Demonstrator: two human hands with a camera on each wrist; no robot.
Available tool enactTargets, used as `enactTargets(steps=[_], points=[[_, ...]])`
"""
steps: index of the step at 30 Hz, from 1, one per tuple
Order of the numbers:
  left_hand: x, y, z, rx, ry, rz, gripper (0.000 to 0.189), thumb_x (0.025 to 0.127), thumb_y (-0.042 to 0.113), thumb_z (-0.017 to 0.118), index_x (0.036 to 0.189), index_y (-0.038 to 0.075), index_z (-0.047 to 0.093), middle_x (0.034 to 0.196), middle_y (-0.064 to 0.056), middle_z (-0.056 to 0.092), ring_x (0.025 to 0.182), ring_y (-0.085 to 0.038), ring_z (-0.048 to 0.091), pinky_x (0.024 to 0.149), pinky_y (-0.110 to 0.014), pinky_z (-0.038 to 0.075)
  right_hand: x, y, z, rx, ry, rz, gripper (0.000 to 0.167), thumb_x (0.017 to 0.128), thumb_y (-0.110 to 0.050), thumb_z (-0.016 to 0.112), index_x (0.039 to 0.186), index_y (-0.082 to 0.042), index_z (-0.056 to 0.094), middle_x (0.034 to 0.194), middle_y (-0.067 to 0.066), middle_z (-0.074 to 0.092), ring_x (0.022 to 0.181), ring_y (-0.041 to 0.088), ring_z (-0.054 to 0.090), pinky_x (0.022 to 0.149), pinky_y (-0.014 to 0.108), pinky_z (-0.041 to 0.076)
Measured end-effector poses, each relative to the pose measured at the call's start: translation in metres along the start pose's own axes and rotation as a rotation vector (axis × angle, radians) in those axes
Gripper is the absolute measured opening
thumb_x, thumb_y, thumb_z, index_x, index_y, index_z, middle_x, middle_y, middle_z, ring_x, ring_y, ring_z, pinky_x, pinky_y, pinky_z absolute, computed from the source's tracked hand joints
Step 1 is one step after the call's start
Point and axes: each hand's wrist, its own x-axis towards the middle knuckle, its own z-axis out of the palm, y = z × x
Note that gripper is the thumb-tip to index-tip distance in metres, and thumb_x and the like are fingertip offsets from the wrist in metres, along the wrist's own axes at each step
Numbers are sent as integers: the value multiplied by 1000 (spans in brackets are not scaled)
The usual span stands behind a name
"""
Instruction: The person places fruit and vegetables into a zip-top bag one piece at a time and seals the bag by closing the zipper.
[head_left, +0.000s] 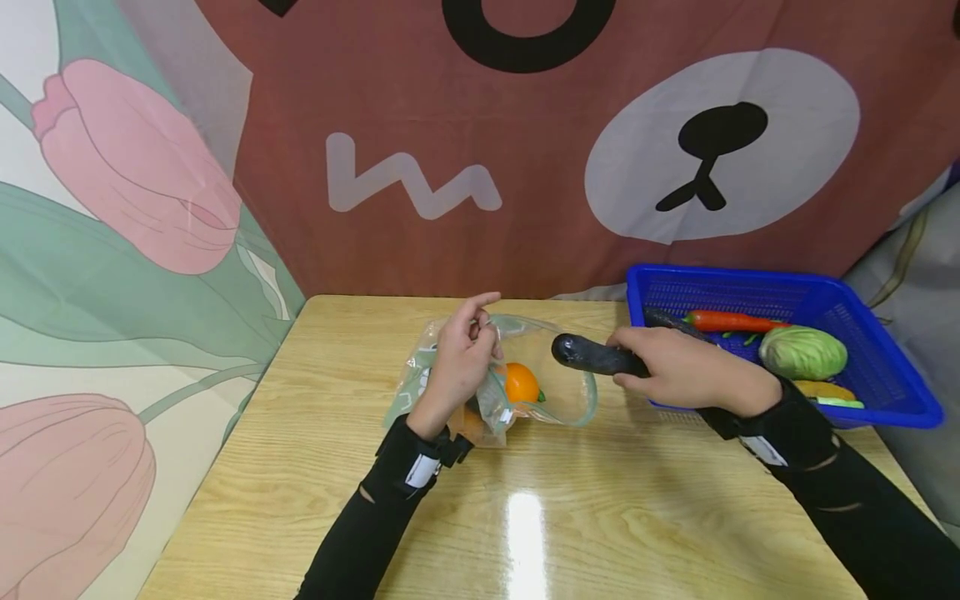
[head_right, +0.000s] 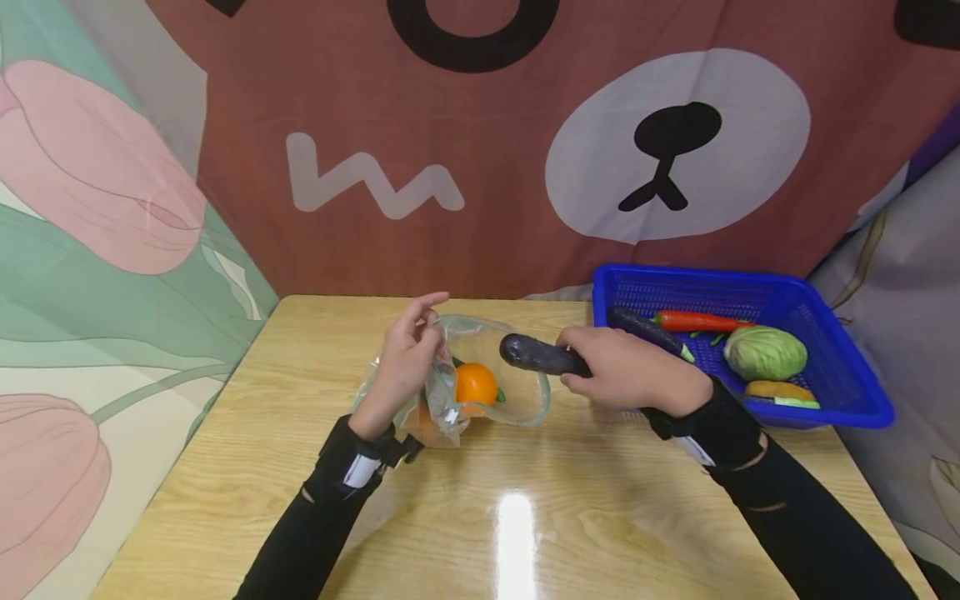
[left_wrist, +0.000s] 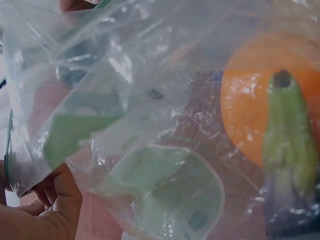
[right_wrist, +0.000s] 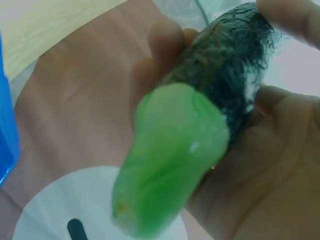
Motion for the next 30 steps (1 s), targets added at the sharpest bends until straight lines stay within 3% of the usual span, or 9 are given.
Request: enactTargets(steps=[12,17,23,26,30], points=[[0,2,-2,-9,-6,15,41,93,-4,37,134,-2,46,72,-2,37,67,-39,54,53,-21,44,12,-33,17,-54,23,-82,27,88,-29,66,108,-11,62,92,-2,60,70,8,51,64,27,46],[-2,3,-3,-4,-4,22,41,94,-4,37,134,-1,46,73,-2,37,66,-35,54,58,-32,50,21,-50,29,-130,47,-104,31,88,-28,66,108,-5,63,86,2,59,65,8,52,59,25,47],[-4,3,-3,-10,-12,36,41,95,-3,36,135,-1,45,74,-2,38,66,-37,53,62,-37,52,36,-68,39,-157,-4,-112,40,87,-15,62,121,6,58,102,15,62,78,19,62,67,31,53],[-5,3,-3,-16,-14,32,41,95,-4,35,134,-1,45,75,-3,38,66,-36,53,62,-35,52,44,-71,43,-154,3,-147,39,83,-8,59,119,7,59,101,15,60,75,18,59,65,29,51],[0,-15,-2,-31,-2,47,40,95,-1,36,134,6,48,74,-4,38,63,-28,53,60,-31,51,57,-72,47,-126,31,-169,23,85,-9,62,107,0,63,89,10,54,63,13,47,56,25,40]])
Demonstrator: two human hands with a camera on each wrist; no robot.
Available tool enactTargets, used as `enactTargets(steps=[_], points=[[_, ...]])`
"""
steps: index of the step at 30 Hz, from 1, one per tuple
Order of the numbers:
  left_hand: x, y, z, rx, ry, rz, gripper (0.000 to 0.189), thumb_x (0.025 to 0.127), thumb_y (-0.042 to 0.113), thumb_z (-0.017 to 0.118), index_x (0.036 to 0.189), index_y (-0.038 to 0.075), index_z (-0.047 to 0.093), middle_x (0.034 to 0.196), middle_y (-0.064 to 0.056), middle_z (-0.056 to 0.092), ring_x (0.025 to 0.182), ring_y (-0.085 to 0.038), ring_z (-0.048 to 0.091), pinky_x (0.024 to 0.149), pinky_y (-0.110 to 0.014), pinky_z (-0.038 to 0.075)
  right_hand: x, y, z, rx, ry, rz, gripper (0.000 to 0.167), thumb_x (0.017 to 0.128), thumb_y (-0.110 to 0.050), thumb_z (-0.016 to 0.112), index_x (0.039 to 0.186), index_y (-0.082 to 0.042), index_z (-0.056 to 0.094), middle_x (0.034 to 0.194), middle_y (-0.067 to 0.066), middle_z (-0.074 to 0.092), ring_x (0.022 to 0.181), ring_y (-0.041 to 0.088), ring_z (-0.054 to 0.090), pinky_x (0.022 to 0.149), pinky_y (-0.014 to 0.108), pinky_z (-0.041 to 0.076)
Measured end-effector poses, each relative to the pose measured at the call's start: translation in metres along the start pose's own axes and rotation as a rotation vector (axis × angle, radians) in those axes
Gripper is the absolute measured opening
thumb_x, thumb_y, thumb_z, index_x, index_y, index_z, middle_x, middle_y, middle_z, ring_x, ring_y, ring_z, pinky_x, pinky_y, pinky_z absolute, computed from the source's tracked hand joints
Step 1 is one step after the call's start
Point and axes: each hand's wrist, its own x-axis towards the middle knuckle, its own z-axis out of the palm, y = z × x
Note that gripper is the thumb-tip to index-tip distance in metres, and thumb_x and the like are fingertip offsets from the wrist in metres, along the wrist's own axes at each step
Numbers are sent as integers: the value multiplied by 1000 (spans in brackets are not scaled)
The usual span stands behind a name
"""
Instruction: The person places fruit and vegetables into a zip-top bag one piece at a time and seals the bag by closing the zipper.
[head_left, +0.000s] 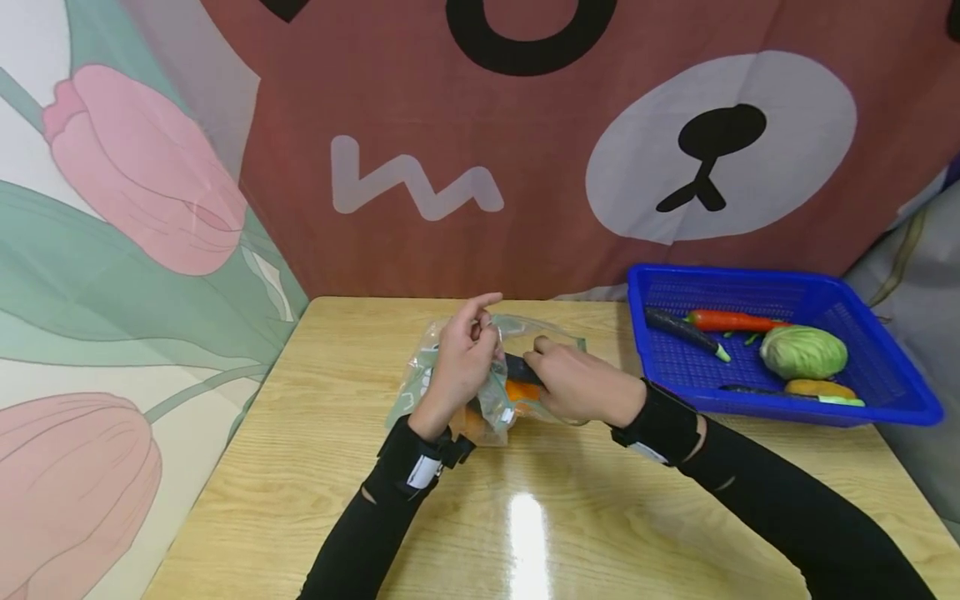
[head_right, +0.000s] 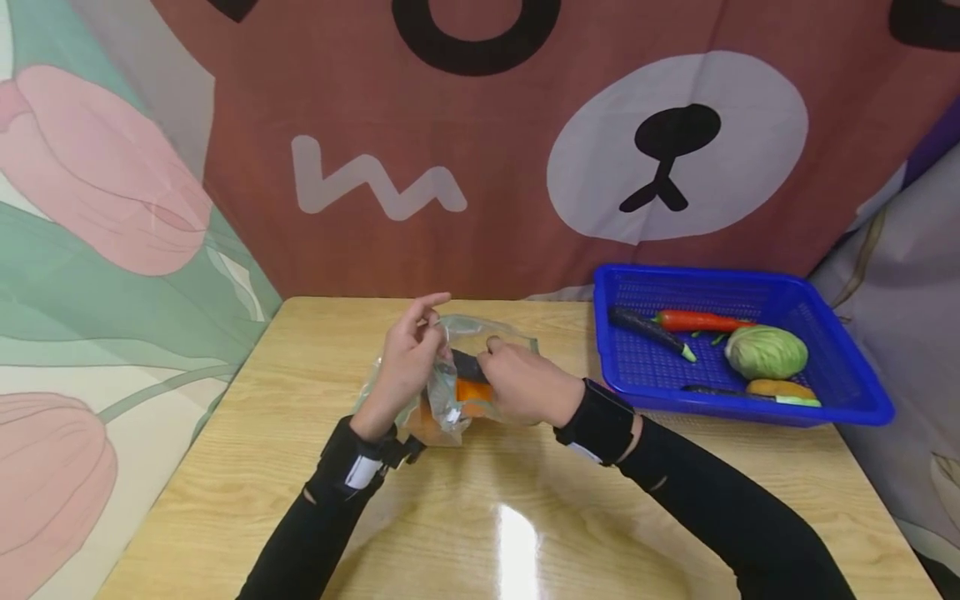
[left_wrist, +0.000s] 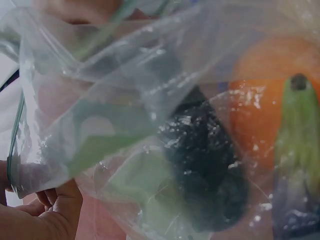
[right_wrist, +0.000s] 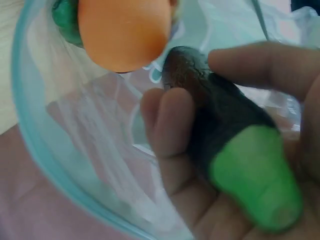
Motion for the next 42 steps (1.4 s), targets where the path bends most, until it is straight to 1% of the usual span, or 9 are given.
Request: enactTargets(steps=[3,7,11,16,20,24,29,36,42], points=[[2,-11,1,-6,8,5,40,95,0,37,133,9,49,75,-4,38,60,-22,52,60,-29,51,9,3,6,-11,37,-17,21,86,-16,67,103,-4,63,88,9,54,63,14,46,56,25,39],[-1,3,0,-2,-2,-19,41,94,-3,37,133,1,47,74,-3,37,61,-23,52,61,-33,52,17,6,16,-31,66,-40,28,87,-22,68,110,-7,64,89,9,56,63,13,45,55,25,39],[-4,15,-1,5,-14,-30,41,94,-4,36,133,-3,46,74,-2,36,63,-29,52,63,-35,53,23,7,22,42,9,-24,36,91,-17,60,124,-5,60,102,13,56,67,12,48,59,24,42],[-5,17,-1,25,-16,-32,41,93,-4,37,133,-1,47,74,-3,35,63,-31,50,62,-31,52,24,7,26,147,-48,-31,45,90,-10,54,133,1,51,121,16,52,81,14,50,70,27,43],[-5,17,-1,19,-13,-7,41,93,-4,36,133,-1,47,75,-3,37,62,-30,50,56,-23,44,26,6,27,156,-2,-114,45,91,-3,51,135,0,48,108,12,54,78,15,48,68,27,41],[-4,19,-1,-1,-12,24,41,93,-5,35,133,-2,47,78,-3,38,58,-19,44,53,-21,35,31,7,29,115,49,-195,41,92,3,49,132,-3,46,81,4,47,65,12,39,60,25,33],[-2,22,0,-4,8,54,41,92,-7,35,131,-5,47,78,-4,38,59,-21,48,53,-19,39,43,9,34,96,64,-182,33,87,9,51,117,-5,50,70,1,39,62,11,35,58,24,28],[-1,23,-1,-9,28,50,42,90,-10,36,130,-6,48,79,-4,38,64,-30,53,55,-20,43,46,10,34,42,71,-162,41,84,6,60,122,-3,50,88,9,57,74,18,49,63,28,40],[-1,22,-5,-16,32,29,40,93,-8,35,131,-5,47,78,-3,39,64,-26,51,56,-22,43,24,10,17,41,105,-212,50,87,-11,67,134,-8,51,122,12,59,109,28,58,92,39,49]])
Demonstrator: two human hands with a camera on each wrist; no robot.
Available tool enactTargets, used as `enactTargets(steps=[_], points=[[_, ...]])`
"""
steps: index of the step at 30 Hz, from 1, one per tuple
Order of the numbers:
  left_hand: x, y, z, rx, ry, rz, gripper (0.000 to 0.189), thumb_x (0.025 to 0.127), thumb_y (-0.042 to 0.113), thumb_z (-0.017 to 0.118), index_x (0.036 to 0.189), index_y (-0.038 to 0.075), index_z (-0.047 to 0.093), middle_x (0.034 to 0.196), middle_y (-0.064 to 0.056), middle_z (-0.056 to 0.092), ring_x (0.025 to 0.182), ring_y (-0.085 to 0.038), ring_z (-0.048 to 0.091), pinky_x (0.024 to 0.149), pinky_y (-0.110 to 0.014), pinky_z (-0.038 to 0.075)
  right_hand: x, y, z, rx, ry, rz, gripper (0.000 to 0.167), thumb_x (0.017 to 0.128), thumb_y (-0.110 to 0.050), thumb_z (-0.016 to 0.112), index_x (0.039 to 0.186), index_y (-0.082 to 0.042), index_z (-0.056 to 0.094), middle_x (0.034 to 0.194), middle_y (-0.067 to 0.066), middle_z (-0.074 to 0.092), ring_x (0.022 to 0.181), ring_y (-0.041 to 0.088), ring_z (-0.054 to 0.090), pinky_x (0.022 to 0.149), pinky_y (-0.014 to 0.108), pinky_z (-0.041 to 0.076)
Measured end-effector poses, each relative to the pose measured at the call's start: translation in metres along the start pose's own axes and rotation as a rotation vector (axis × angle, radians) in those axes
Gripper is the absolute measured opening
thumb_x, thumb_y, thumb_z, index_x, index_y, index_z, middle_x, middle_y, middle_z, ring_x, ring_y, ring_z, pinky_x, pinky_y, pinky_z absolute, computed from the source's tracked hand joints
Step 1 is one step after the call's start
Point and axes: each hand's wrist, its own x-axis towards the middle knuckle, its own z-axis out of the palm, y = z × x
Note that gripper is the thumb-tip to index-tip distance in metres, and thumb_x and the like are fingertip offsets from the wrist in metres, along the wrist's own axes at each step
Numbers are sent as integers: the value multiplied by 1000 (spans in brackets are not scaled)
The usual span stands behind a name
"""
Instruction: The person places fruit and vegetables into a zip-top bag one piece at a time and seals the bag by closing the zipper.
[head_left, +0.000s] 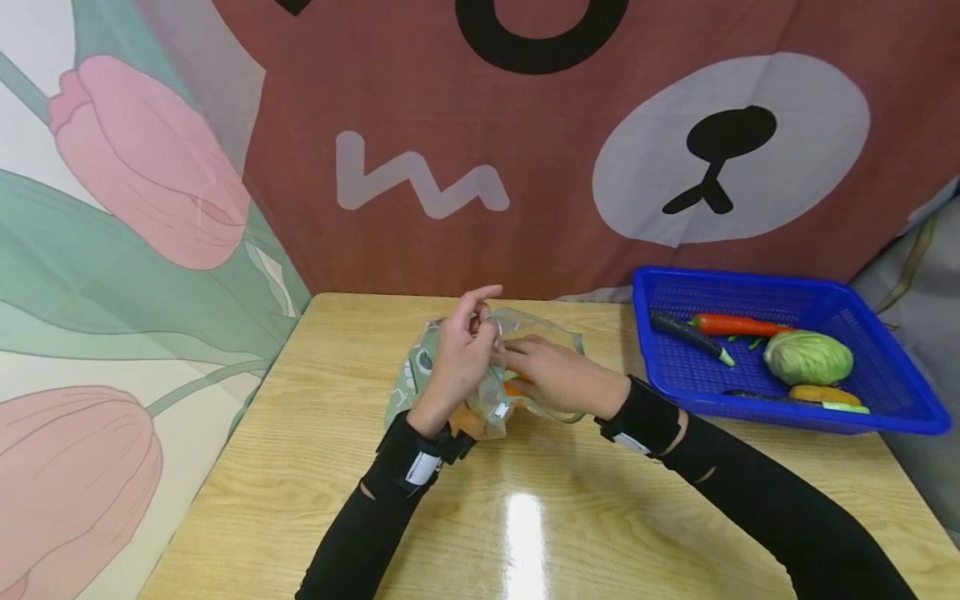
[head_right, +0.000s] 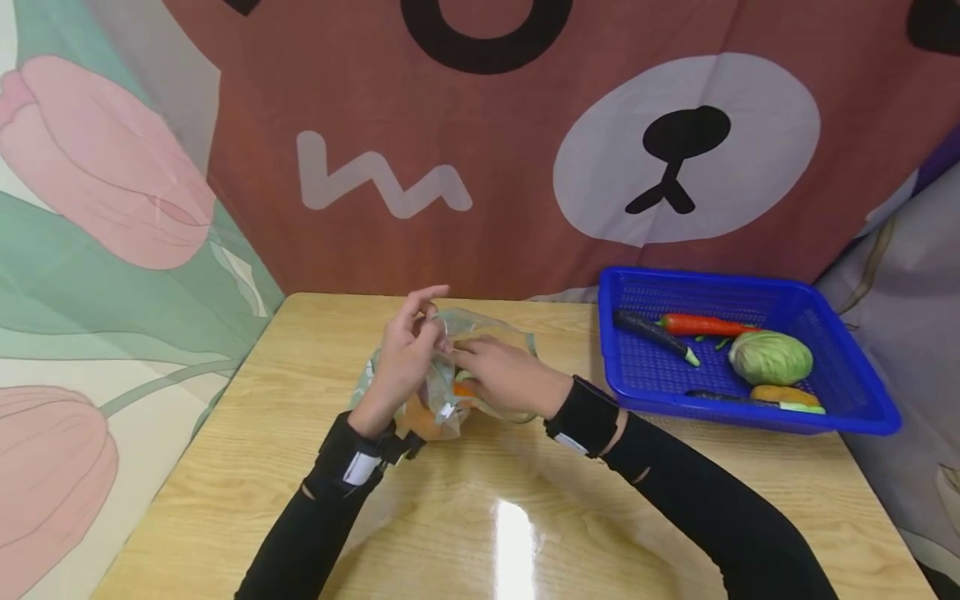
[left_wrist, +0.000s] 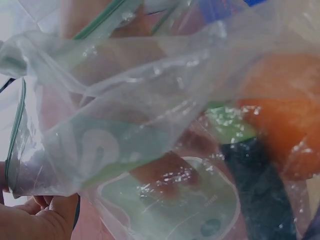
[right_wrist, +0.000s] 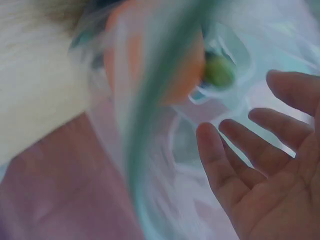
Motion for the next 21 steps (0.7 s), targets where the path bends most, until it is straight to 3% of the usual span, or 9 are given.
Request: enactTargets(steps=[4,10,14,18,21], points=[[0,0,1,-4,-9,4,40,93,-8,36,131,-6,47,77,-4,37,64,-25,52,60,-26,49,-20,0,-25,28,-1,57,41,88,-15,66,127,-6,58,125,11,60,114,28,57,93,41,50],[1,-3,3,-13,6,-2,41,91,-8,37,131,-5,48,77,-3,36,63,-23,52,62,-26,51,-48,19,-62,26,26,156,25,89,-16,65,112,-7,68,103,6,68,88,17,66,72,31,56],[5,-14,4,-13,15,-2,41,91,-7,38,131,-3,49,77,-3,37,62,-22,53,61,-27,52,-67,46,-83,8,78,274,19,89,-14,63,106,-8,70,95,3,69,76,12,62,62,28,51],[10,-32,4,-10,19,13,41,93,-4,39,131,4,50,78,-3,37,62,-21,54,59,-27,50,-82,83,-94,12,91,435,22,92,-15,60,109,-7,69,98,7,69,79,18,63,67,36,51],[11,-40,4,-7,21,25,41,93,-1,39,131,7,50,77,-4,37,62,-23,54,57,-27,50,-90,111,-95,28,70,550,27,92,-16,58,113,-2,66,103,15,69,90,28,64,77,46,52]])
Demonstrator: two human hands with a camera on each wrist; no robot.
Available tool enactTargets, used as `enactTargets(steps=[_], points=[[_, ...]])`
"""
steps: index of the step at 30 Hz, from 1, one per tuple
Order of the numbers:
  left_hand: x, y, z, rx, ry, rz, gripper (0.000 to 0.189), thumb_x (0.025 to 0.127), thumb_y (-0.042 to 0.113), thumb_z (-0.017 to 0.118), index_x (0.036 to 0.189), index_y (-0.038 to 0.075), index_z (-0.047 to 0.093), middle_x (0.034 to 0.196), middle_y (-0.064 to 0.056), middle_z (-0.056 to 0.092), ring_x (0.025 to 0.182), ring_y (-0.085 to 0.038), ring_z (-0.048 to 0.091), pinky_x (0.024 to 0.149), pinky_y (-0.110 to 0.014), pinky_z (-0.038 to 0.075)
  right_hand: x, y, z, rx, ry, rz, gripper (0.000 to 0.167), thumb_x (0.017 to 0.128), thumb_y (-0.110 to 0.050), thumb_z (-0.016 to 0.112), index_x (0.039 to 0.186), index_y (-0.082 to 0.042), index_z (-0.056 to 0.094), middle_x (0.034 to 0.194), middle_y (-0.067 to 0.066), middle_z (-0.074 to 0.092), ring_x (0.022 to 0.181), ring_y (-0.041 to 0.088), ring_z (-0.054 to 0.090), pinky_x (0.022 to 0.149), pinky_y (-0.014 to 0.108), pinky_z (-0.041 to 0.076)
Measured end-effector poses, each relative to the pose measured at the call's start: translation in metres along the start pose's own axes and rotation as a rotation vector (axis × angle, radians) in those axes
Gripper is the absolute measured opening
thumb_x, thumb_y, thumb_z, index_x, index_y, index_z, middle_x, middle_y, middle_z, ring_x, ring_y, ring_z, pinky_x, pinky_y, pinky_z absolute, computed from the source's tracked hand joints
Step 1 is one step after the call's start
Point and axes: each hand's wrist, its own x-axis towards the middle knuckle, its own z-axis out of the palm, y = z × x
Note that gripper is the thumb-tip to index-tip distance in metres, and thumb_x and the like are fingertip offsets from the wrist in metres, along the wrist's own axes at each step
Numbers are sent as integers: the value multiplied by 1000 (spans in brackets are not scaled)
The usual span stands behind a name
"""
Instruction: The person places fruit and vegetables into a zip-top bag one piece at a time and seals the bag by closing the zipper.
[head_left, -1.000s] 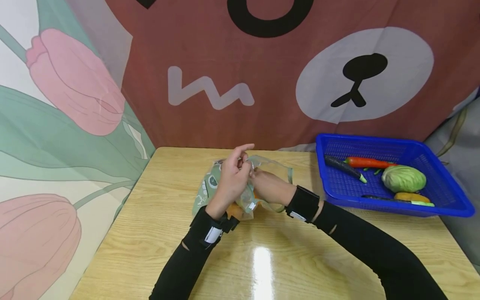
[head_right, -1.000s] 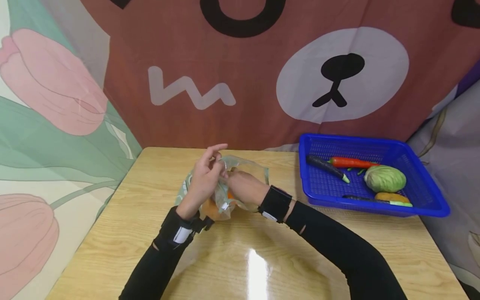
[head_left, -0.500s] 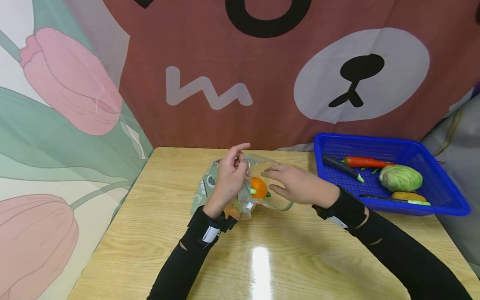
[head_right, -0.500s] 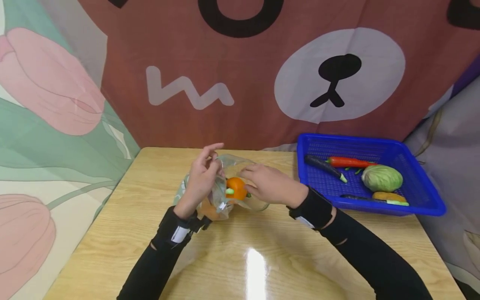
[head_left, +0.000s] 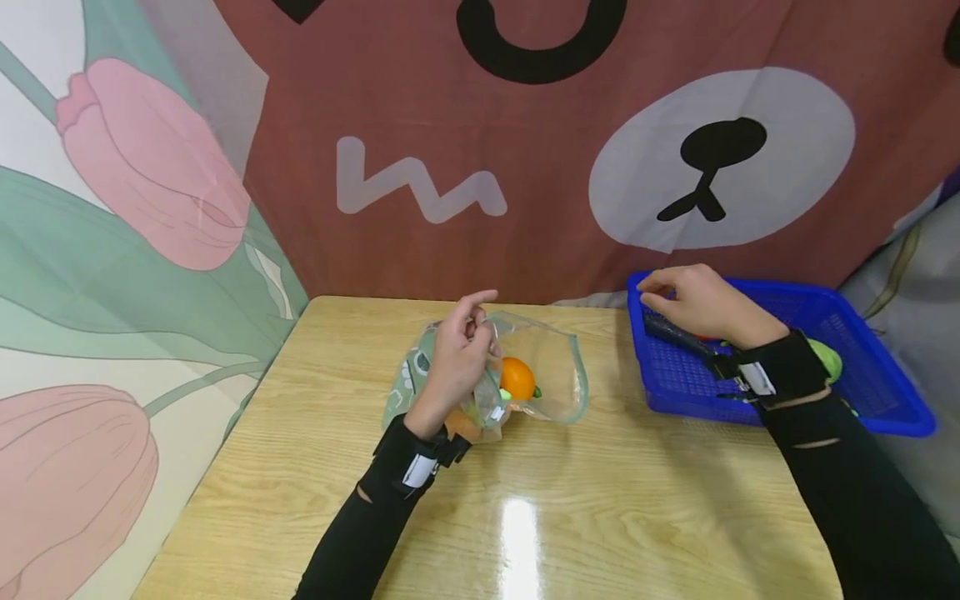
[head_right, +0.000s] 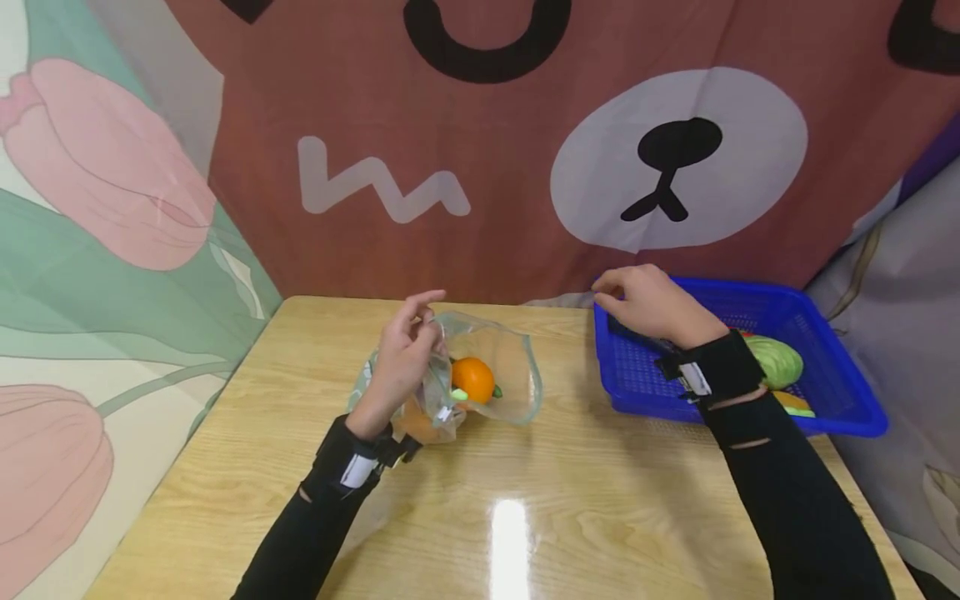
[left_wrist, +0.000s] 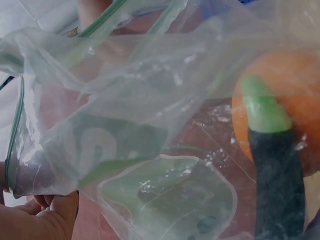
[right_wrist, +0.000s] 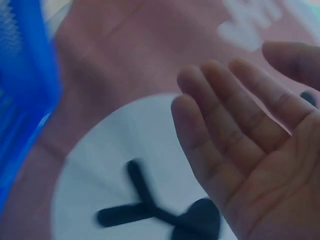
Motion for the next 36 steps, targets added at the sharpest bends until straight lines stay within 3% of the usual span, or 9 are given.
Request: enactTargets(steps=[4,10,17,26,32,36], points=[[-2,1,-1,3,0,-13,42,93,-1,39,132,8,50,78,-5,38,63,-25,54,57,-29,50,9,29,6,8,-31,84,29,93,-18,56,114,1,64,104,19,67,92,31,63,82,51,50],[-2,6,-8,32,-4,-39,42,94,-2,38,134,5,48,78,-3,39,64,-28,55,57,-33,51,22,59,18,54,-51,129,31,94,-22,55,112,2,65,102,20,67,87,29,62,81,50,50],[-8,36,-14,50,12,-33,41,92,-6,38,131,-4,48,76,-2,38,62,-26,54,57,-29,51,35,84,26,115,-72,159,35,95,-24,52,114,4,63,108,24,65,96,36,61,83,54,48],[-10,37,-10,40,0,-25,40,92,-6,38,130,-5,48,74,-3,40,63,-35,55,55,-32,50,30,115,50,-2,-225,217,41,91,-22,54,113,12,58,112,33,59,105,50,54,88,59,43],[-11,38,-9,35,-2,-33,40,92,-6,38,131,-4,48,75,-2,39,64,-35,55,57,-32,51,25,135,71,-27,-255,290,55,86,-24,58,121,17,47,120,41,49,113,56,44,96,62,37],[-12,39,-10,34,-10,-35,40,92,-6,38,131,-4,48,75,-3,39,64,-35,55,57,-31,50,20,145,84,-36,-268,318,60,82,-25,61,120,20,46,117,41,50,111,57,44,95,62,38]])
